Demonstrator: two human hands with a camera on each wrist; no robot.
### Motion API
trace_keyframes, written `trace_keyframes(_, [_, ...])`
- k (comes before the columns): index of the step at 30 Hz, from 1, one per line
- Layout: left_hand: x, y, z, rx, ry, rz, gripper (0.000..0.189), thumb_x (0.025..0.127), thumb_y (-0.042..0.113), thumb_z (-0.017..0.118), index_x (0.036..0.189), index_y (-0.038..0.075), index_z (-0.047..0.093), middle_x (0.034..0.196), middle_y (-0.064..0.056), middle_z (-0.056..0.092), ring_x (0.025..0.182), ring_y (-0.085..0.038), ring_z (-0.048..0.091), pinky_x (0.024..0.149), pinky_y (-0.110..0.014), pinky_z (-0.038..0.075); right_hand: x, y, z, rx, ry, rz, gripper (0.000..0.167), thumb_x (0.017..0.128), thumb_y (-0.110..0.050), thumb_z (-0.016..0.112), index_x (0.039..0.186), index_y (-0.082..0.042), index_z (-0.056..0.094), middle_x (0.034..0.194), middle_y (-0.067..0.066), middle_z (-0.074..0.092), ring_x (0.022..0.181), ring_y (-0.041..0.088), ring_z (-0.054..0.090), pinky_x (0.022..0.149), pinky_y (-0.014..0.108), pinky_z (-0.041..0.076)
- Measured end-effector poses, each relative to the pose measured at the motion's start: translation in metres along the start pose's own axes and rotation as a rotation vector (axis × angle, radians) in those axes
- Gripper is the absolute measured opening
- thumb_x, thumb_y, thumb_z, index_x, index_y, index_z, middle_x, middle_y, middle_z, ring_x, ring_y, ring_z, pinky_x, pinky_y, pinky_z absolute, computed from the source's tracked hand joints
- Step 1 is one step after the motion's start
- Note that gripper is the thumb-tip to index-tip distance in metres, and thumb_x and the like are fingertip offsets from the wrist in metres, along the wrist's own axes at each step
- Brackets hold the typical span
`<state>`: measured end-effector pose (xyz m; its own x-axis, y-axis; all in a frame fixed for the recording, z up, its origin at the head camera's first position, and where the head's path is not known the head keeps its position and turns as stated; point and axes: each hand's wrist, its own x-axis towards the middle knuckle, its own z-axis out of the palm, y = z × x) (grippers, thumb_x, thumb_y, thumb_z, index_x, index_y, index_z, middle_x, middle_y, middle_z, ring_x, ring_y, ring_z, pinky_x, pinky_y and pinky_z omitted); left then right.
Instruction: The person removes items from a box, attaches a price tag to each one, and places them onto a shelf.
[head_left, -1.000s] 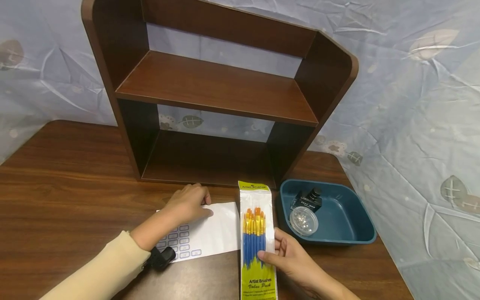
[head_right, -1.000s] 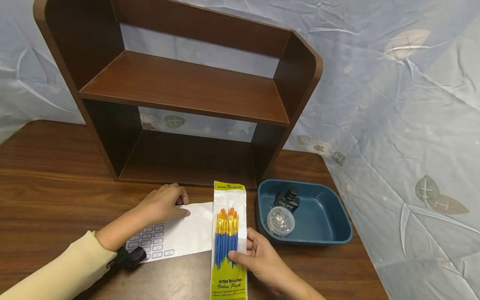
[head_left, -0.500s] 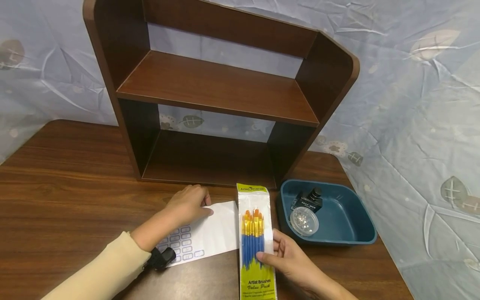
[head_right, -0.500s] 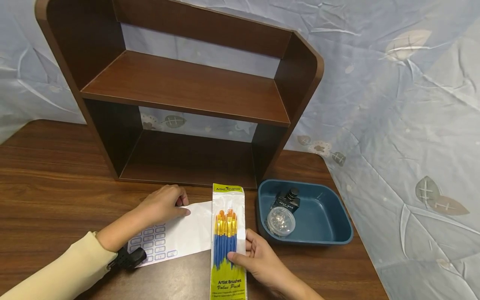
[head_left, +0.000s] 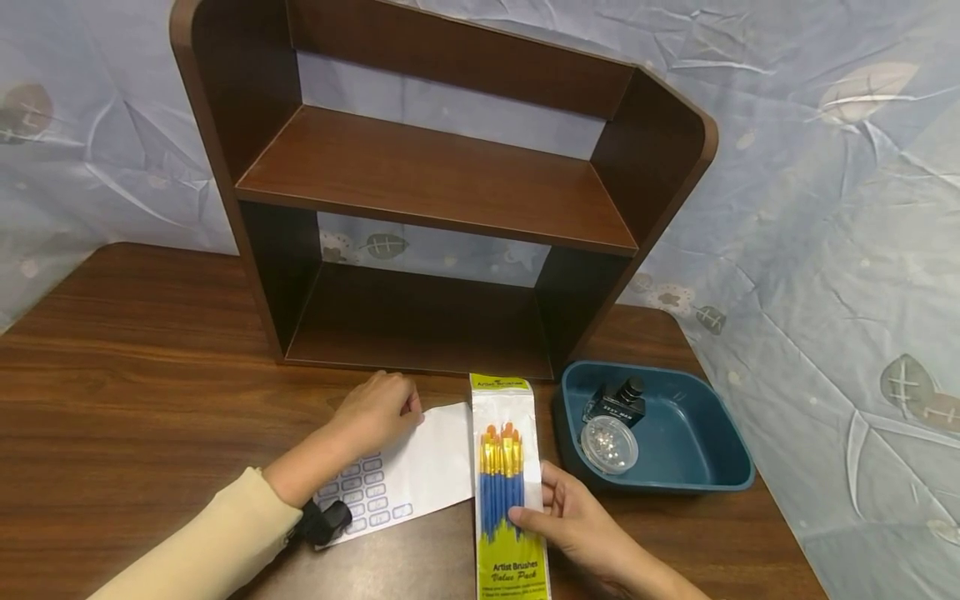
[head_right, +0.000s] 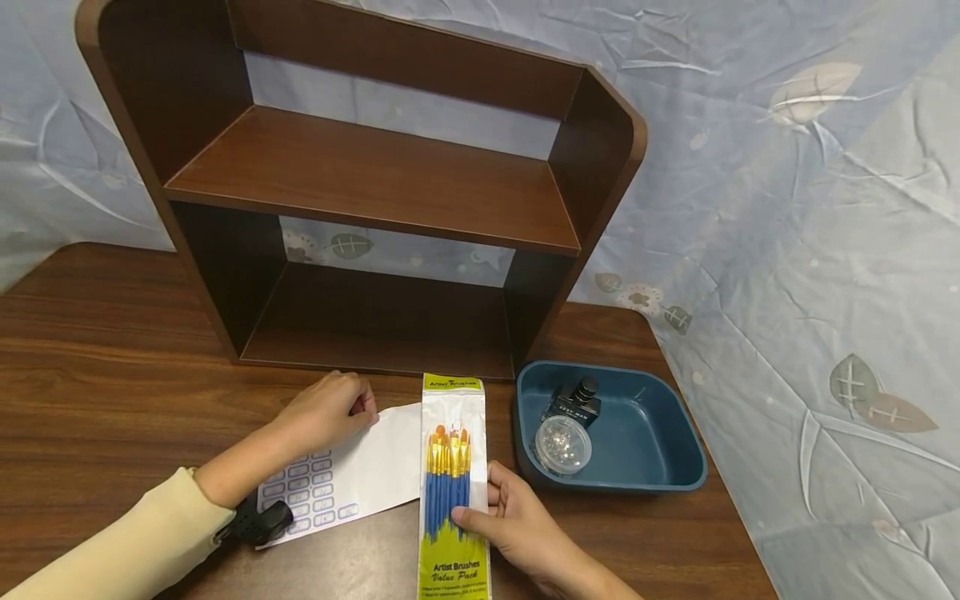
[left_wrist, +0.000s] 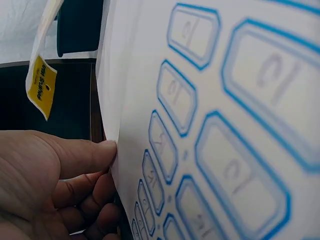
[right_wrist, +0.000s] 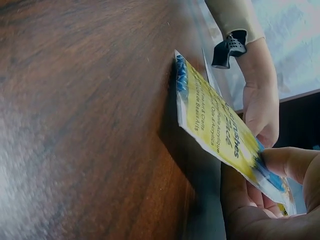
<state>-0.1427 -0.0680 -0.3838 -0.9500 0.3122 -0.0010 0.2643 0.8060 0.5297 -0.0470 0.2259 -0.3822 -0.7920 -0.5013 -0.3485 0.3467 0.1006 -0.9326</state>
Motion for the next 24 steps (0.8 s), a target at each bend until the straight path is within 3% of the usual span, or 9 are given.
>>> trace_keyframes(3, [-0.002, -0.002, -0.001, 0.023, 0.013, 0.013, 0.012, 0.091, 0.01, 0.072, 0.08, 0.013, 0.071, 0.083, -0.002, 0.065, 0.09, -0.024, 0.058, 0.078, -0.04, 0.051, 0.002, 0.001, 0.001, -0.001, -0.004, -0.004, 0.068, 0.099, -0.008, 0.068, 0.152, 0.013, 0.03, 0.133, 0.025, 0.069, 0.11, 0.02, 0.075, 0.095, 0.037, 0.062])
trace_keyframes(6, [-0.005, -0.005, -0.005, 0.025, 0.018, -0.002, 0.011, 0.094, 0.01, 0.07, 0.082, 0.011, 0.071, 0.088, -0.004, 0.067, 0.103, -0.032, 0.064, 0.101, -0.05, 0.053, 0.003, 0.001, 0.003, 0.007, 0.001, 0.007, 0.066, 0.1, -0.009, 0.069, 0.15, 0.013, 0.032, 0.131, 0.026, 0.07, 0.109, 0.021, 0.076, 0.093, 0.037, 0.063])
trace_keyframes(9, [-0.009, -0.01, -0.01, 0.016, 0.017, -0.028, 0.013, 0.096, 0.01, 0.067, 0.083, 0.011, 0.069, 0.09, -0.006, 0.066, 0.111, -0.035, 0.065, 0.12, -0.058, 0.042, 0.006, 0.001, 0.005, -0.002, 0.022, 0.022, 0.062, 0.099, -0.01, 0.069, 0.146, 0.013, 0.035, 0.127, 0.025, 0.072, 0.106, 0.021, 0.076, 0.091, 0.035, 0.064])
trace_keyframes(11, [-0.01, -0.013, -0.015, -0.011, 0.018, -0.041, 0.013, 0.098, 0.01, 0.065, 0.085, 0.01, 0.067, 0.088, -0.006, 0.065, 0.101, -0.032, 0.066, 0.115, -0.055, 0.047, 0.008, 0.001, 0.007, -0.015, 0.044, 0.035, 0.059, 0.099, -0.01, 0.07, 0.143, 0.013, 0.039, 0.122, 0.024, 0.074, 0.104, 0.021, 0.077, 0.089, 0.033, 0.064])
trace_keyframes(13, [-0.012, -0.017, -0.02, -0.05, 0.017, -0.052, 0.011, 0.099, 0.009, 0.062, 0.089, 0.007, 0.066, 0.086, -0.006, 0.064, 0.089, -0.026, 0.062, 0.095, -0.048, 0.056, 0.009, 0.0, 0.008, -0.038, 0.071, 0.044, 0.056, 0.099, -0.011, 0.071, 0.14, 0.013, 0.042, 0.118, 0.022, 0.075, 0.102, 0.02, 0.077, 0.087, 0.031, 0.064])
trace_keyframes(16, [-0.014, -0.024, -0.026, -0.118, 0.034, -0.055, 0.008, 0.099, 0.007, 0.061, 0.094, 0.003, 0.066, 0.084, -0.008, 0.064, 0.078, -0.021, 0.056, 0.07, -0.036, 0.049, 0.011, 0.0, 0.009, -0.071, 0.103, 0.044, 0.051, 0.098, -0.01, 0.072, 0.135, 0.012, 0.045, 0.114, 0.02, 0.077, 0.098, 0.019, 0.077, 0.084, 0.028, 0.064])
trace_keyframes(24, [-0.02, -0.044, -0.038, -0.219, 0.168, -0.041, 0.006, 0.096, 0.003, 0.067, 0.092, -0.001, 0.068, 0.08, -0.009, 0.064, 0.071, -0.017, 0.054, 0.059, -0.024, 0.042, 0.016, -0.001, 0.013, -0.108, 0.126, 0.032, 0.043, 0.097, -0.011, 0.072, 0.127, 0.01, 0.05, 0.11, 0.02, 0.077, 0.092, 0.017, 0.076, 0.079, 0.026, 0.063])
